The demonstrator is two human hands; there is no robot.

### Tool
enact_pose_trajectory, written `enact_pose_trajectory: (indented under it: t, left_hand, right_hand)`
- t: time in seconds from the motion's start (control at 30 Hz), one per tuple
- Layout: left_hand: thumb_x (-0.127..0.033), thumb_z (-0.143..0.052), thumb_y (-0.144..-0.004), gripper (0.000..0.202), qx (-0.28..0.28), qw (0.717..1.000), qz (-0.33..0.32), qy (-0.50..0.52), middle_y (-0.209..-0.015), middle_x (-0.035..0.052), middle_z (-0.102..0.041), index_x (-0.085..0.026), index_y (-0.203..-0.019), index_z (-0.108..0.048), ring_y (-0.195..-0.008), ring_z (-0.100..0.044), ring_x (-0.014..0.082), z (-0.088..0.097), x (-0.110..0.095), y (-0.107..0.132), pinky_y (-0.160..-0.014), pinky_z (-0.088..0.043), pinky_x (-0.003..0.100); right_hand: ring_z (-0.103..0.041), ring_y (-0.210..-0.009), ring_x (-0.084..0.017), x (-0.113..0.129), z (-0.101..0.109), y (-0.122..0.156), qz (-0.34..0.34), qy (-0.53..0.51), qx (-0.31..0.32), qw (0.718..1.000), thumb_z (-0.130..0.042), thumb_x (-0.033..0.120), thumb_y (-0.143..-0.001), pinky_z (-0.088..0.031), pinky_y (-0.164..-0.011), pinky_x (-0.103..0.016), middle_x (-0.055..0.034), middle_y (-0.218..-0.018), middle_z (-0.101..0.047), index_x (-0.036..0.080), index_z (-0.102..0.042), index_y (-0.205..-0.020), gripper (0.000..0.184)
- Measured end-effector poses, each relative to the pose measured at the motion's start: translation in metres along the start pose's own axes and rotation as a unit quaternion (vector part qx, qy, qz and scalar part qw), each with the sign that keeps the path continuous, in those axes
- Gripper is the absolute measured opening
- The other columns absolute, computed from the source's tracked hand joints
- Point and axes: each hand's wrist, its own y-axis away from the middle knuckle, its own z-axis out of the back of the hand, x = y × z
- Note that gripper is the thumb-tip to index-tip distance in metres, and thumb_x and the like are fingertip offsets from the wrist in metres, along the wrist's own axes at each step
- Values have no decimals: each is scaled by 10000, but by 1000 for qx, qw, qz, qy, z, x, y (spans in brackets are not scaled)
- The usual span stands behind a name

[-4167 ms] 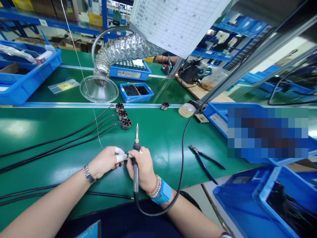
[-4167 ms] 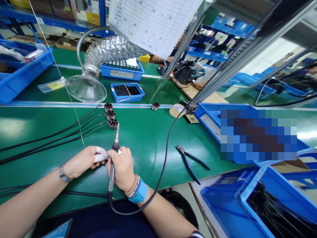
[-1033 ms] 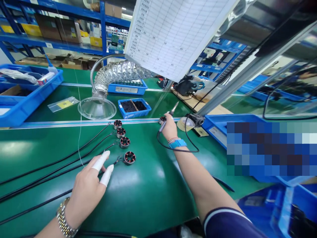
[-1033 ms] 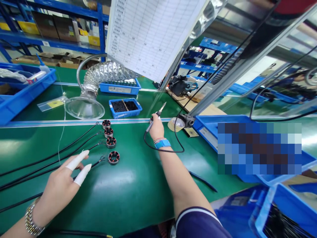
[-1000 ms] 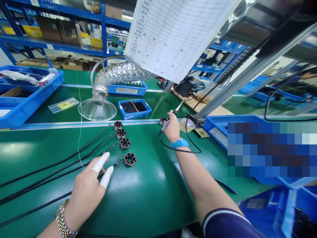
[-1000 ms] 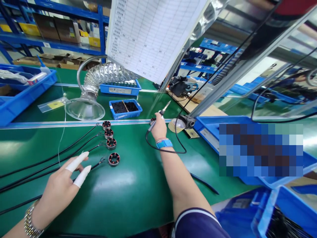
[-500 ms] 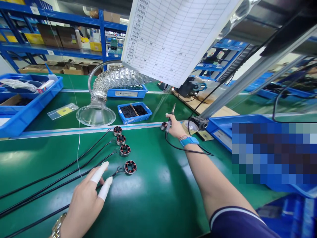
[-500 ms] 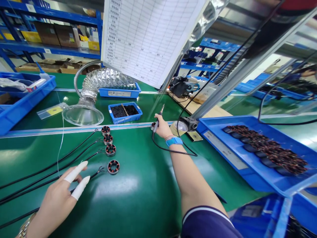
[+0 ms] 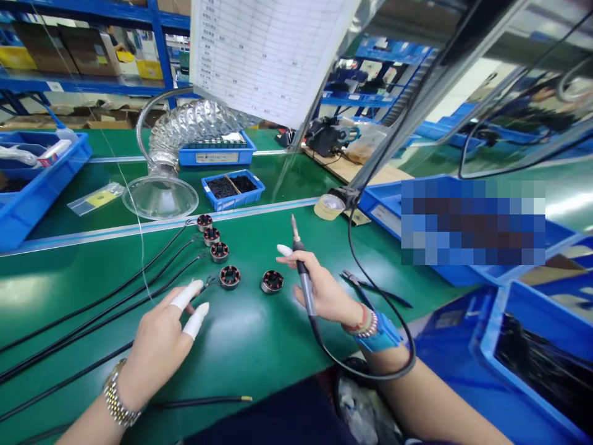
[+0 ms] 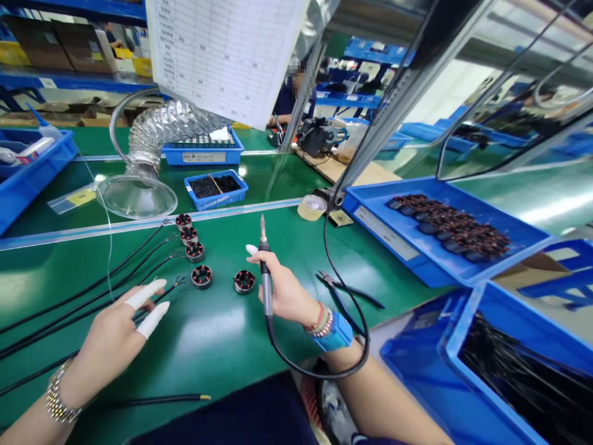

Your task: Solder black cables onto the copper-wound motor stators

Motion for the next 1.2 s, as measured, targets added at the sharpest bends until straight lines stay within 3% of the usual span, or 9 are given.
enact_pose_trajectory:
  t: [0.1, 0.17, 0.27, 0.4, 0.53, 0.63, 0.77, 0.9, 1.2]
  left_hand:
    - [-383, -399, -848, 289, 147, 985, -91, 5, -899, 33, -634, -238, -1008, -591, -774, -600, 172, 4, -16, 12, -716, -445, 268]
    - [-361, -475, -812, 206, 243, 959, -144, -13, -854, 26, -638, -248, -915, -613, -761, -596, 186, 1, -26, 26, -701, -441, 276]
    - [-287, -515, -784, 108, 300, 940, -153, -55, -794, 22, -627, -227, -806, -603, -737, -586, 199, -11, -33, 44, -673, -432, 290]
    - [-212, -337, -854, 266, 245, 958, -99, -114, -765, 38, -600, -200, -755, -583, -709, -568, 192, -27, -27, 46, -659, -418, 299]
    - [-266, -338, -855, 273, 175, 980, -31, -92, -792, 54, -594, -187, -858, -598, -698, -552, 188, -26, -23, 25, -672, -411, 304]
    - [-341, -386, -839, 266, 186, 981, 11, 47, -837, 37, -618, -185, -869, -600, -735, -553, 172, -16, -31, 6, -703, -411, 276]
    - [-442, -446, -798, 315, 207, 960, 68, 175, -763, 10, -613, -167, -724, -580, -725, -517, 162, -6, -48, -15, -690, -389, 253]
    - [-479, -479, -768, 344, 225, 951, 85, 193, -674, -3, -554, -157, -685, -564, -630, -440, 135, -6, -61, -26, -621, -344, 248]
    - [-427, -481, -761, 283, 220, 958, 95, 157, -683, -10, -527, -158, -700, -543, -665, -429, 143, -10, -71, -34, -634, -318, 254]
  right_hand:
    - [-621, -859, -180, -3, -13, 11, 25, 8, 51, 998, -547, 53, -638, -521, -721, -306, -128, -1264, -459, 206, -369, -1151, 564]
    - [-588, -959, -190, -9, -24, 12, 29, -11, 45, 999, -580, 66, -672, -495, -808, -340, -117, -1244, -477, 198, -392, -1130, 512]
    - [-551, -1035, -183, -14, -39, 14, 19, -56, -10, 998, -616, 94, -701, -452, -888, -355, -88, -1161, -536, 202, -402, -1109, 473]
    - [-579, -967, -177, -8, -54, 25, 24, -81, -37, 996, -700, 122, -655, -468, -861, -336, -80, -1102, -561, 206, -383, -1124, 572]
    - [-552, -994, -199, 2, -67, 40, 62, -65, -69, 994, -710, 130, -652, -465, -858, -348, -124, -1191, -498, 188, -418, -1080, 521]
    - [-547, -988, -200, 5, -70, 45, 81, -81, -72, 991, -706, 162, -668, -468, -844, -342, -136, -1210, -478, 179, -413, -1101, 524]
    - [-571, -872, -166, 2, -68, 45, 76, -122, -59, 988, -689, 153, -686, -484, -789, -303, -86, -1071, -543, 182, -413, -1108, 506]
    - [-561, -851, -167, 0, -69, 45, 92, -127, -69, 985, -681, 138, -689, -484, -780, -303, -78, -1017, -543, 177, -408, -1096, 492]
    - [-545, -820, -173, -4, -71, 48, 99, -114, -57, 987, -666, 128, -698, -486, -754, -316, -77, -992, -529, 181, -384, -1137, 524]
